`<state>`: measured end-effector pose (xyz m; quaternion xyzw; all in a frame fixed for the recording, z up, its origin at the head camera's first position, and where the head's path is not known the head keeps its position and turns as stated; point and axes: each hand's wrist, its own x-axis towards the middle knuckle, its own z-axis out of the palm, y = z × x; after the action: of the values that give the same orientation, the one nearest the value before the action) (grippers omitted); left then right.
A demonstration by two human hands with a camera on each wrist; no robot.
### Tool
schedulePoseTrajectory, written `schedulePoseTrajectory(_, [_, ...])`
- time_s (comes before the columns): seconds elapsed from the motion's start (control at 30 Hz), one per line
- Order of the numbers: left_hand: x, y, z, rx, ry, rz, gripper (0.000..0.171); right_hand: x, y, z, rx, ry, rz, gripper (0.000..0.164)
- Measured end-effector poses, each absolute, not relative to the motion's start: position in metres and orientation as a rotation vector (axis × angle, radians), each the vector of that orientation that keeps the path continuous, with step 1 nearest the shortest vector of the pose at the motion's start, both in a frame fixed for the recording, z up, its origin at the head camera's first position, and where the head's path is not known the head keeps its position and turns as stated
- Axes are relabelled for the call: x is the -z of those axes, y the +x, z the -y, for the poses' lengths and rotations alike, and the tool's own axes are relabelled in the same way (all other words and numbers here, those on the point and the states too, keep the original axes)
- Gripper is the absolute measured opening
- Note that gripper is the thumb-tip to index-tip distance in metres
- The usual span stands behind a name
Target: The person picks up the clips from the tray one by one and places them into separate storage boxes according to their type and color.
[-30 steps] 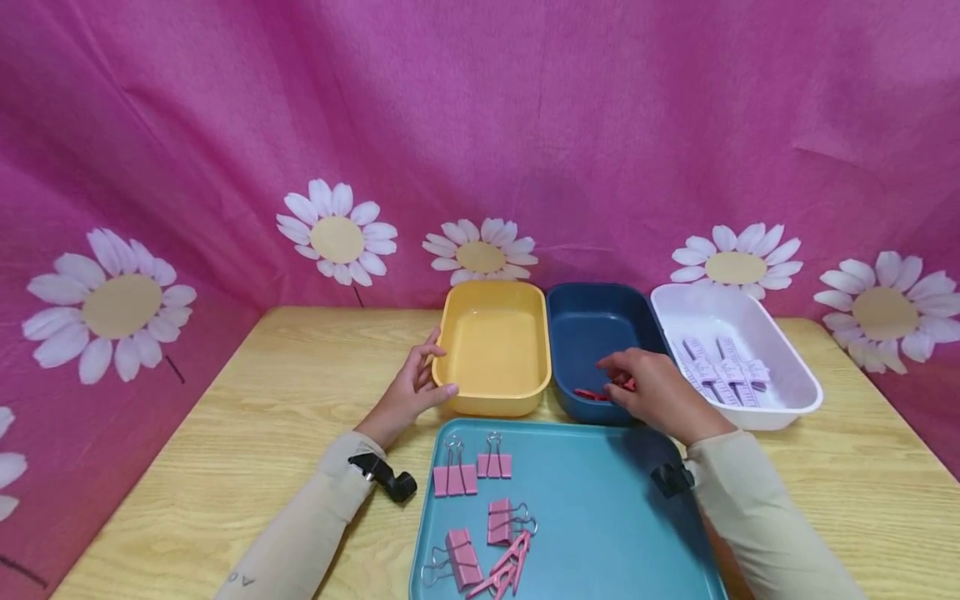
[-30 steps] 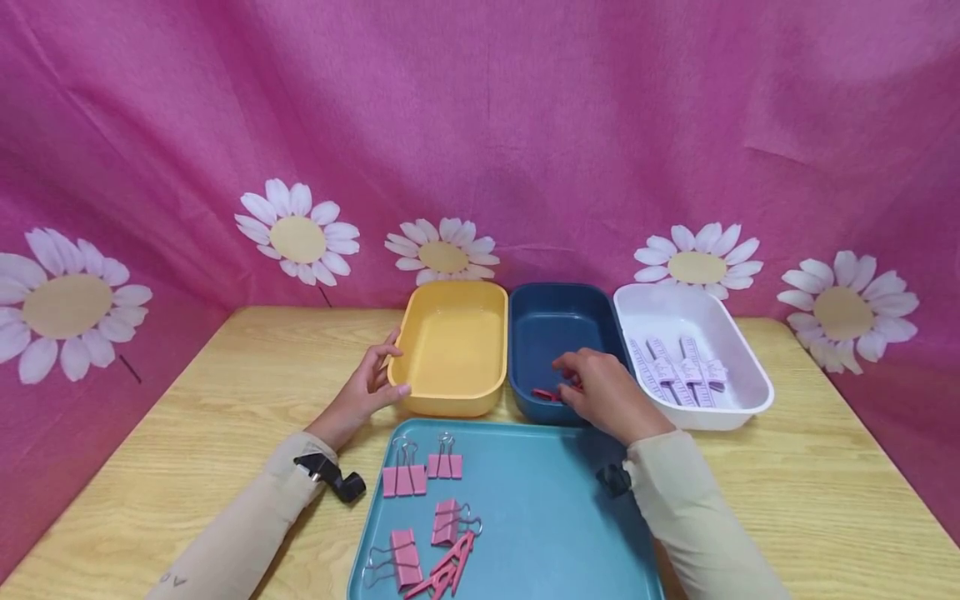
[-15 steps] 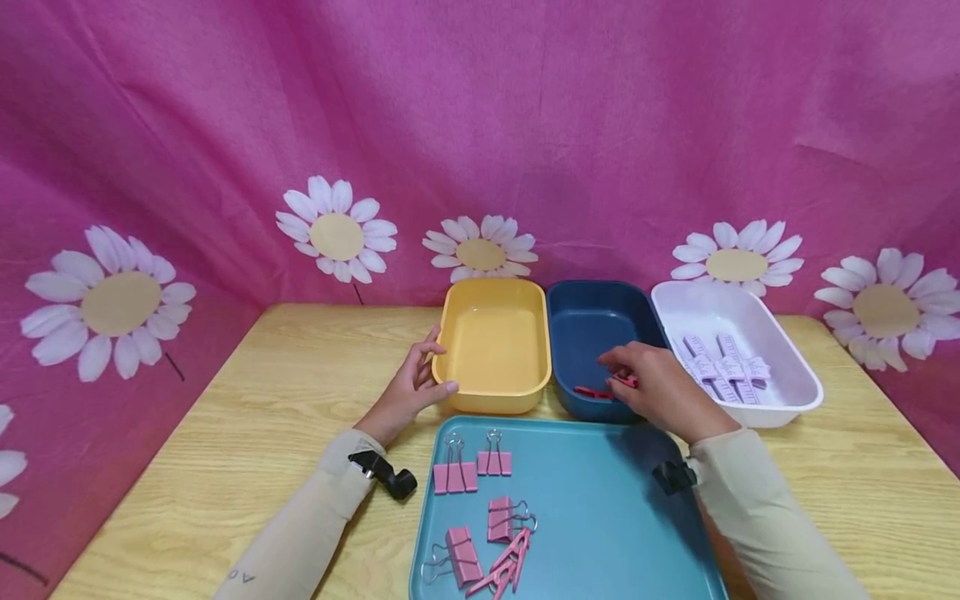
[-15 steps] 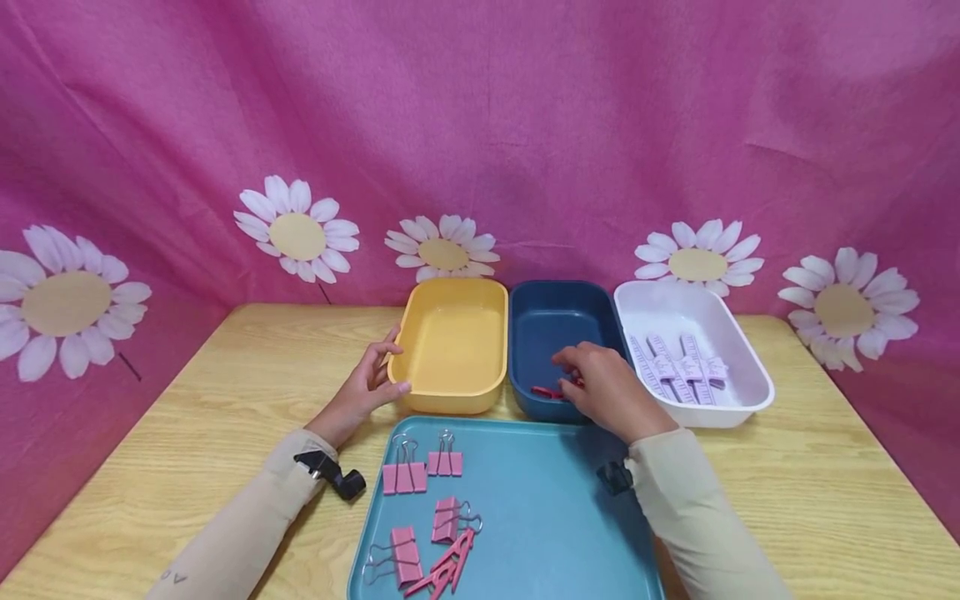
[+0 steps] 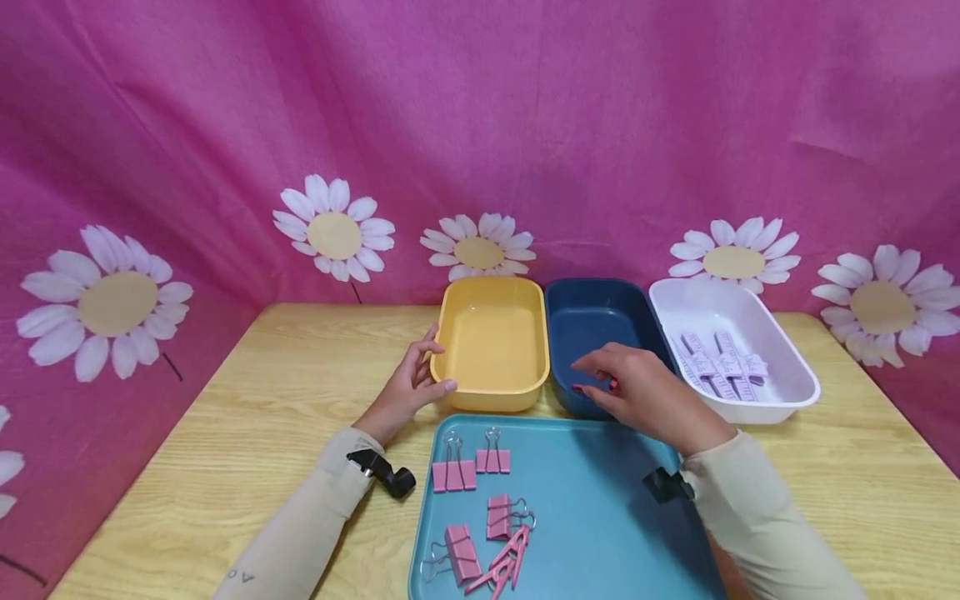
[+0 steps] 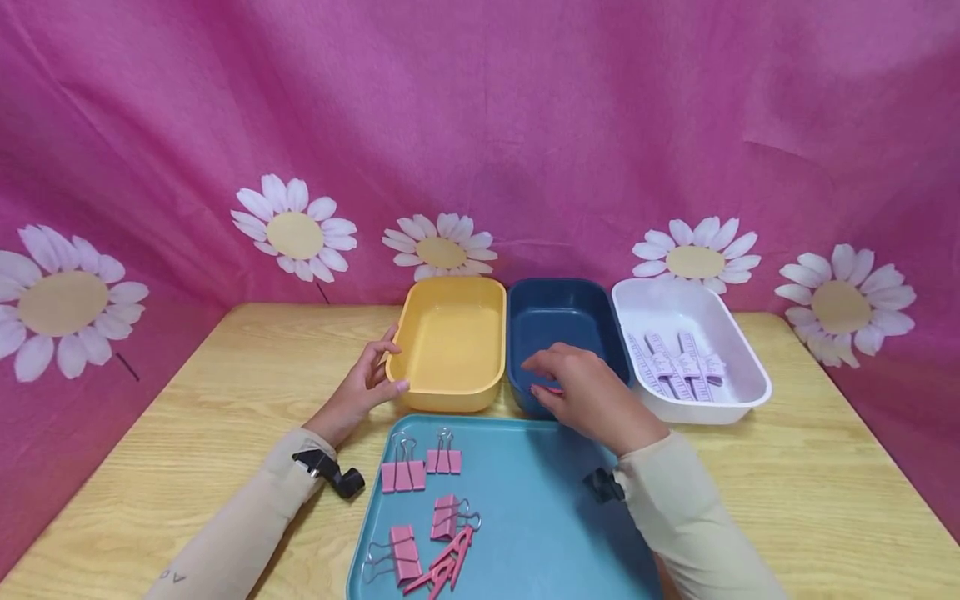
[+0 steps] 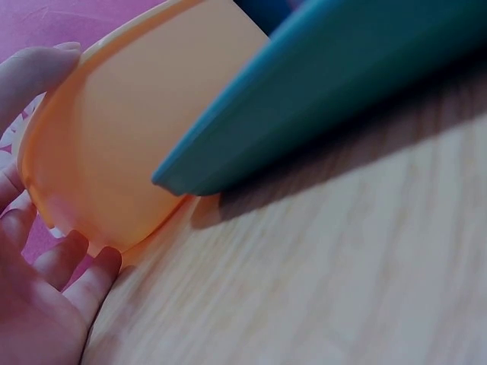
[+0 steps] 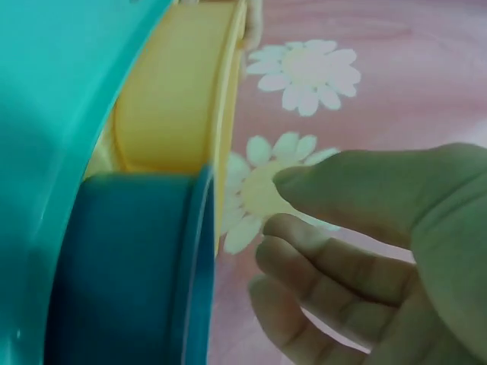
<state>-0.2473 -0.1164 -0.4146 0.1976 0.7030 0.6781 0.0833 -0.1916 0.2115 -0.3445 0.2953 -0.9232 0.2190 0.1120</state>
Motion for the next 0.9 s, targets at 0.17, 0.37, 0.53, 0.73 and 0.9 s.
schedulePoseTrajectory(0.17, [0.415,-0.249,0.117,-2.011,0.591,-2.105,0.051,0.339,-0.182,-0.203,-0.649,0.948,2.733,0.028])
schedulePoseTrajectory(0.37, [0.433,-0.259,0.121,-2.014,0.589,-2.112,0.050,0.332,-0.172,-0.194,-0.659,1.006,2.814,0.031])
schedulePoseTrajectory(0.53, [0.441,-0.262,0.121,-2.024,0.623,-2.134,0.048,0.327,-0.165,-0.187,-0.665,1.056,2.861,0.030])
schedulePoseTrajectory(0.73, [0.443,-0.261,0.121,-2.033,0.628,-2.130,0.049,0.324,-0.154,-0.179,-0.717,1.174,2.907,0.033])
schedulePoseTrajectory(0.9, [0.442,-0.263,0.120,-2.038,0.620,-2.131,0.048,0.320,-0.149,-0.172,-0.733,1.253,2.937,0.034])
